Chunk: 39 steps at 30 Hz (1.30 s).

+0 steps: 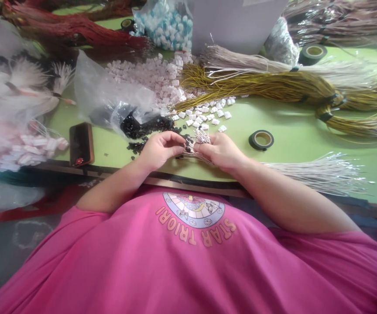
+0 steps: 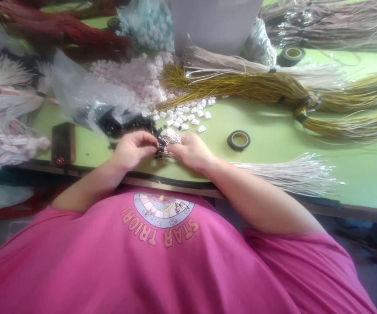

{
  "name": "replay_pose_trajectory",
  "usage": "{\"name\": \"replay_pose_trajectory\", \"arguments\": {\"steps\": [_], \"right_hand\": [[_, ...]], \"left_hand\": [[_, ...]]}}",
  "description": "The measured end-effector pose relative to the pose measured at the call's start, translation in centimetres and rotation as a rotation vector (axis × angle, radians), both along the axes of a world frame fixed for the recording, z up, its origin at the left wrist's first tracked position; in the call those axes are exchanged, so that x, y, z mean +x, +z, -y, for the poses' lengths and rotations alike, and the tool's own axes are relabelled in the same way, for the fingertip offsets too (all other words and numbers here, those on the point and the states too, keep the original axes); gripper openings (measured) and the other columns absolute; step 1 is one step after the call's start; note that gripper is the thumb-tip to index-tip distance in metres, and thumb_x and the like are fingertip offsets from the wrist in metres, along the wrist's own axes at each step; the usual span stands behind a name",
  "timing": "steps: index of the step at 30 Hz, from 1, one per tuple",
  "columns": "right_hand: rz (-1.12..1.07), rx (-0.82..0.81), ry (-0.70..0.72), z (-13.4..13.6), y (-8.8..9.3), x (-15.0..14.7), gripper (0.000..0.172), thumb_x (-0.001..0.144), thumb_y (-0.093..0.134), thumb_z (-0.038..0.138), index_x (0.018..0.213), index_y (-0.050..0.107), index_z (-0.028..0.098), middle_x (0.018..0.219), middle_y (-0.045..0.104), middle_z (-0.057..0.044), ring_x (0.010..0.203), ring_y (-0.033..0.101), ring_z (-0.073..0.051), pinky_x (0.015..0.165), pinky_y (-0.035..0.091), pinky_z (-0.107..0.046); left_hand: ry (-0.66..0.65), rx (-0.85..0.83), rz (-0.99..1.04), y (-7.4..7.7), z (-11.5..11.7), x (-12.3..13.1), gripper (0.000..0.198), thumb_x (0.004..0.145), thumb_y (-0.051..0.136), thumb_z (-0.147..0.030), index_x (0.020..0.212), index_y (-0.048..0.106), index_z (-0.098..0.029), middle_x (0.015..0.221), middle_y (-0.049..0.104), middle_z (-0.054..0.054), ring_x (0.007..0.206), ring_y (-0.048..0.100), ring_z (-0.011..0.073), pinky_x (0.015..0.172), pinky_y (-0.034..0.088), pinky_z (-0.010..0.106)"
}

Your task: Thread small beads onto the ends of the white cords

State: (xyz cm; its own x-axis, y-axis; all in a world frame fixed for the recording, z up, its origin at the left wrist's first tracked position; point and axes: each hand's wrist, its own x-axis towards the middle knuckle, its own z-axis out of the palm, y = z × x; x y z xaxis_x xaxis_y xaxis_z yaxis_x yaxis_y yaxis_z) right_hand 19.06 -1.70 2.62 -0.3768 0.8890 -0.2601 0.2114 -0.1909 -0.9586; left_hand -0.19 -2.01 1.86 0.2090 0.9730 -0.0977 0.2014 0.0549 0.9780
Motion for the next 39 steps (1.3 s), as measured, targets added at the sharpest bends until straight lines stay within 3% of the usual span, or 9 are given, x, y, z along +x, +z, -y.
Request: {"name": "replay_pose_trajectory", "arguments": {"steps": [6,14,19,24,30,39], "right_hand": [[0.029,0.001,0.011,0.0,0.1,0.0,0.018,0.071,0.056,0.029,0.063,0.053,0.014,0.055,0.044,0.003,0.050,0.037,-0.007,0.047,0.030,-0.023],[0.044,0.052,0.052,0.0,-0.2,0.0,0.026,0.072,0.056,0.032,0.056,0.042,0.016,0.052,0.036,0.005,0.049,0.031,-0.005,0.046,0.024,-0.023],[0.034,0.058,0.085,0.0,-0.3,0.0,0.026,0.072,0.056,0.031,0.057,0.041,0.017,0.053,0.036,0.005,0.050,0.031,-0.005,0.046,0.024,-0.023],[0.035,0.060,0.091,0.0,-0.5,0.0,0.023,0.073,0.056,0.032,0.059,0.047,0.015,0.054,0.040,0.004,0.050,0.033,-0.006,0.047,0.025,-0.023],[0.038,0.056,0.052,0.1,-0.4,-0.1,0.023,0.071,0.057,0.033,0.061,0.050,0.014,0.054,0.041,0.004,0.051,0.035,-0.006,0.048,0.027,-0.022],[0.089,0.070,0.081,0.2,0.0,-0.1,0.022,0.069,0.058,0.030,0.058,0.048,0.015,0.053,0.040,0.005,0.050,0.034,-0.006,0.047,0.026,-0.022]], "left_hand": [[0.029,0.127,-0.129,0.1,0.4,0.3,0.019,0.065,0.073,-0.026,0.080,0.068,-0.016,0.079,0.070,0.003,0.073,0.063,0.0136,0.072,0.053,0.030],[-0.035,0.472,-0.290,-0.5,0.7,0.6,0.008,0.071,0.069,-0.024,0.077,0.069,-0.017,0.076,0.067,0.003,0.069,0.060,0.0118,0.065,0.049,0.027],[-0.045,0.420,-0.306,-0.8,0.6,0.6,0.008,0.069,0.071,-0.025,0.074,0.069,-0.018,0.073,0.067,0.002,0.068,0.060,0.0121,0.064,0.048,0.027],[-0.134,0.370,-0.305,-0.7,1.0,0.8,0.007,0.069,0.072,-0.024,0.073,0.069,-0.019,0.072,0.067,0.001,0.067,0.060,0.0119,0.063,0.048,0.026],[0.003,0.301,-0.362,-0.6,1.1,0.7,0.012,0.070,0.070,-0.029,0.075,0.068,-0.019,0.074,0.067,0.002,0.068,0.060,0.0130,0.065,0.049,0.028],[-0.067,0.372,-0.345,-0.9,1.1,0.5,0.010,0.070,0.071,-0.028,0.075,0.068,-0.019,0.074,0.067,0.001,0.067,0.059,0.0123,0.064,0.047,0.028]]}}
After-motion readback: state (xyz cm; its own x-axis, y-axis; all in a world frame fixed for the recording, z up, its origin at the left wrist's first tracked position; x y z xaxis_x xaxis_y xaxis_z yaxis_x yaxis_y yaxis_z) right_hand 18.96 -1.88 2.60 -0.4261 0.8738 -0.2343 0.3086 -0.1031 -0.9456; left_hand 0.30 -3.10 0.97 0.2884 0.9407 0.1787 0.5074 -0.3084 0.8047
